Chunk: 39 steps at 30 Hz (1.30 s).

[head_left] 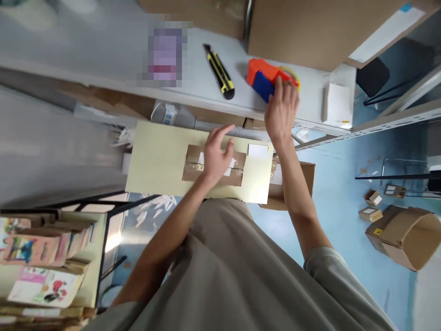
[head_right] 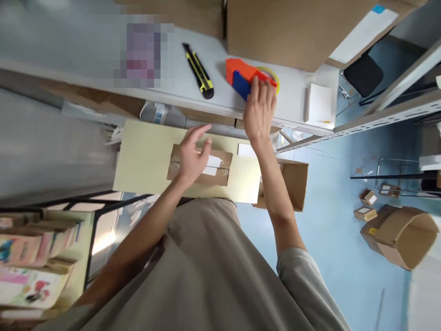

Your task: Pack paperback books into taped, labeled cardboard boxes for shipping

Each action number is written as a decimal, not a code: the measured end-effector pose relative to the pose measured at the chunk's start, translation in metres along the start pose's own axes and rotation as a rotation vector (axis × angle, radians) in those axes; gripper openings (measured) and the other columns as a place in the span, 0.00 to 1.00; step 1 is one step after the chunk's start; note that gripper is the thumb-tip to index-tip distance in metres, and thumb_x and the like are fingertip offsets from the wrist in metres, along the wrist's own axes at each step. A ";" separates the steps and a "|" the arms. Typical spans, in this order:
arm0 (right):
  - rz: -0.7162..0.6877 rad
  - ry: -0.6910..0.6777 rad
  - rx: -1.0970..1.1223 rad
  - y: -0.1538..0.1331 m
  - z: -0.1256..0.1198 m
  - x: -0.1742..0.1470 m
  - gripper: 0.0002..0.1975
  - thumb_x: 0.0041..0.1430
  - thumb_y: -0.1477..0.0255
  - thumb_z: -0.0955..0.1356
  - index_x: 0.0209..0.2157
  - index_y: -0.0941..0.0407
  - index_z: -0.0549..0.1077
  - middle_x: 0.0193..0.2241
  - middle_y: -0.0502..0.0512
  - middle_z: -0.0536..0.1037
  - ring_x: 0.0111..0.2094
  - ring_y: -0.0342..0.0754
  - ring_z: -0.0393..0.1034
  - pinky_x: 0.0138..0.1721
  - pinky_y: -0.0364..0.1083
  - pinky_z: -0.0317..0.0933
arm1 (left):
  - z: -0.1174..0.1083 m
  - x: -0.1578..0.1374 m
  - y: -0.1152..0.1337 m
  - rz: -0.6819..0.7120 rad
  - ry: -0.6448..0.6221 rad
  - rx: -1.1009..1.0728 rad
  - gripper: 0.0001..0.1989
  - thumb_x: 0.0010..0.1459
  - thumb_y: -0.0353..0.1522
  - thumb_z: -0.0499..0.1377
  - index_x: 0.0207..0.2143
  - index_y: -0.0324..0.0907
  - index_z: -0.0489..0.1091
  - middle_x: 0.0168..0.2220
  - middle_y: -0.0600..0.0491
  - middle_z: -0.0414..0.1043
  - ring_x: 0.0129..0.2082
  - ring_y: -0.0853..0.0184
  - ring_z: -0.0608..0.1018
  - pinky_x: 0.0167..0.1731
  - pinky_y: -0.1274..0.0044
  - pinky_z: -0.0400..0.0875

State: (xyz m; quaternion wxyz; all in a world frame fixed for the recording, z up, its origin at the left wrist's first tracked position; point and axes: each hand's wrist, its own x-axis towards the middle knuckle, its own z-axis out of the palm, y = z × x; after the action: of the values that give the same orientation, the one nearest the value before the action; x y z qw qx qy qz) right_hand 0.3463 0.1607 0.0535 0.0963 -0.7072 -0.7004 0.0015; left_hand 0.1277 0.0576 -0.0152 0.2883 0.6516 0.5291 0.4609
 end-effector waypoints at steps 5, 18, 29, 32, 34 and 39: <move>0.042 0.050 0.048 -0.015 0.034 -0.097 0.38 0.86 0.55 0.46 0.87 0.56 0.48 0.81 0.77 0.57 0.86 0.71 0.46 0.75 0.79 0.54 | -0.066 -0.078 -0.101 -0.429 0.226 -0.017 0.21 0.73 0.43 0.68 0.63 0.46 0.79 0.64 0.43 0.81 0.66 0.51 0.82 0.68 0.61 0.80; 0.504 -0.435 -0.063 -0.114 0.139 -0.220 0.44 0.84 0.55 0.42 0.84 0.73 0.47 0.79 0.87 0.63 0.79 0.61 0.66 0.68 0.56 0.70 | -0.078 -0.139 -0.165 -0.590 0.125 -0.155 0.14 0.70 0.41 0.68 0.51 0.44 0.85 0.51 0.44 0.89 0.48 0.57 0.89 0.54 0.70 0.83; 0.615 -0.375 0.009 -0.136 0.143 -0.217 0.40 0.83 0.56 0.50 0.81 0.70 0.53 0.70 0.86 0.75 0.66 0.63 0.78 0.56 0.53 0.74 | -0.119 -0.141 -0.183 -0.448 -0.105 -0.125 0.12 0.69 0.35 0.68 0.52 0.44 0.83 0.52 0.41 0.89 0.48 0.53 0.90 0.54 0.66 0.83; 0.675 -0.339 0.048 -0.149 0.147 -0.217 0.40 0.83 0.55 0.51 0.80 0.71 0.53 0.69 0.87 0.75 0.66 0.64 0.78 0.57 0.54 0.74 | -0.129 -0.127 -0.198 -0.424 -0.129 -0.135 0.08 0.69 0.34 0.69 0.49 0.44 0.83 0.49 0.43 0.89 0.46 0.54 0.90 0.53 0.66 0.83; 0.703 -0.294 0.113 -0.157 0.152 -0.218 0.40 0.83 0.53 0.53 0.80 0.70 0.53 0.68 0.85 0.76 0.64 0.63 0.78 0.59 0.54 0.73 | -0.136 -0.114 -0.206 -0.405 -0.156 -0.139 0.06 0.68 0.33 0.71 0.46 0.44 0.82 0.46 0.45 0.89 0.44 0.56 0.90 0.51 0.67 0.83; 0.798 -0.076 0.296 -0.164 0.172 -0.222 0.41 0.80 0.46 0.59 0.75 0.65 0.61 0.63 0.80 0.80 0.61 0.68 0.80 0.62 0.60 0.72 | -0.151 -0.088 -0.218 -0.385 -0.228 -0.103 0.09 0.65 0.29 0.74 0.45 0.43 0.79 0.49 0.47 0.86 0.42 0.60 0.88 0.50 0.69 0.82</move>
State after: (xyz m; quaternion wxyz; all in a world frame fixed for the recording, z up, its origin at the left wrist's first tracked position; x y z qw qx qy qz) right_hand 0.1559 -0.0362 -0.1216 0.1628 -0.9009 -0.3668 0.1655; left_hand -0.1030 0.0162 -0.1676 0.4615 0.5710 0.5835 0.3472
